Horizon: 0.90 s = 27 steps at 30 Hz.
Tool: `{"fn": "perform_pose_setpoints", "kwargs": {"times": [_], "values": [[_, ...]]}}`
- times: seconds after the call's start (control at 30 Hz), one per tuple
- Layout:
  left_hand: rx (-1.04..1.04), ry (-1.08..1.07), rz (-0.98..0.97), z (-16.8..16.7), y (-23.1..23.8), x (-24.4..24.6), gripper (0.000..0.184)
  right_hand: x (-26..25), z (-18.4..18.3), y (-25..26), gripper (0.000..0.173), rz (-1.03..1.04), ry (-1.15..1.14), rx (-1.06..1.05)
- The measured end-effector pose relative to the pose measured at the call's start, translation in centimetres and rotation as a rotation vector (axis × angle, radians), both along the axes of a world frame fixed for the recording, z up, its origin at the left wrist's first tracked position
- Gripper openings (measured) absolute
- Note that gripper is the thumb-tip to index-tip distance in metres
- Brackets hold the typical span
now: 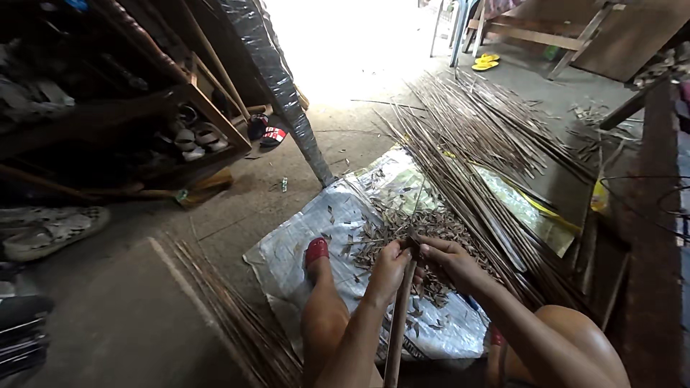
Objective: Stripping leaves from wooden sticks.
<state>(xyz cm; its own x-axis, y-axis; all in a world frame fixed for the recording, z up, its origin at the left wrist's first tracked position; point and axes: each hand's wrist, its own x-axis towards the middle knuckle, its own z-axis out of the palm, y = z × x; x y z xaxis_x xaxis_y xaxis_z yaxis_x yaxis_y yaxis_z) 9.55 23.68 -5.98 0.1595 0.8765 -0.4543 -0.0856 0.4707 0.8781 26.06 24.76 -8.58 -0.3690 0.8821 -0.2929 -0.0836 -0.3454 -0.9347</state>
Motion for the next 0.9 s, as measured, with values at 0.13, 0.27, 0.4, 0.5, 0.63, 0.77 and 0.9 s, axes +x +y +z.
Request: {"fn": "perform_pose_setpoints", "kwargs": {"times": [0.13,0.27,0.4,0.5,0.63,0.77,0.9], "values": [[-0.038,-0.073,-0.008,0.6,-0.2,-0.1,0.019,0.5,-1.2,0.3,0.037,0.051,-0.201,0.401],[-0.05,-0.064,-0.044,0.8,-0.2,-0.5,0.015,1.3,-2.2,0.8,0.04,0.051,-0.537,0.706],[-0.061,-0.053,-0.073,0.6,-0.2,-0.6,0.016,1.4,-2.1,1.1,0.04,-0.036,-0.716,0.734],[-0.068,-0.043,-0.084,0.6,-0.2,-0.6,0.017,2.0,-2.0,1.9,0.041,-0.225,-0.577,0.479],[-0.048,-0.03,-0.057,0.4,-0.1,-0.6,0.013,1.8,0.0,1.1,0.037,-0.052,0.04,-0.149],[-0.007,-0.023,-0.013,0.0,-0.1,-0.2,0.016,1.2,-0.5,0.5,0.033,0.206,0.222,-0.239],[0.006,-0.018,-0.08,-0.3,-0.1,-0.5,0.024,1.0,0.4,0.4,0.038,0.069,0.076,-0.162]]}}
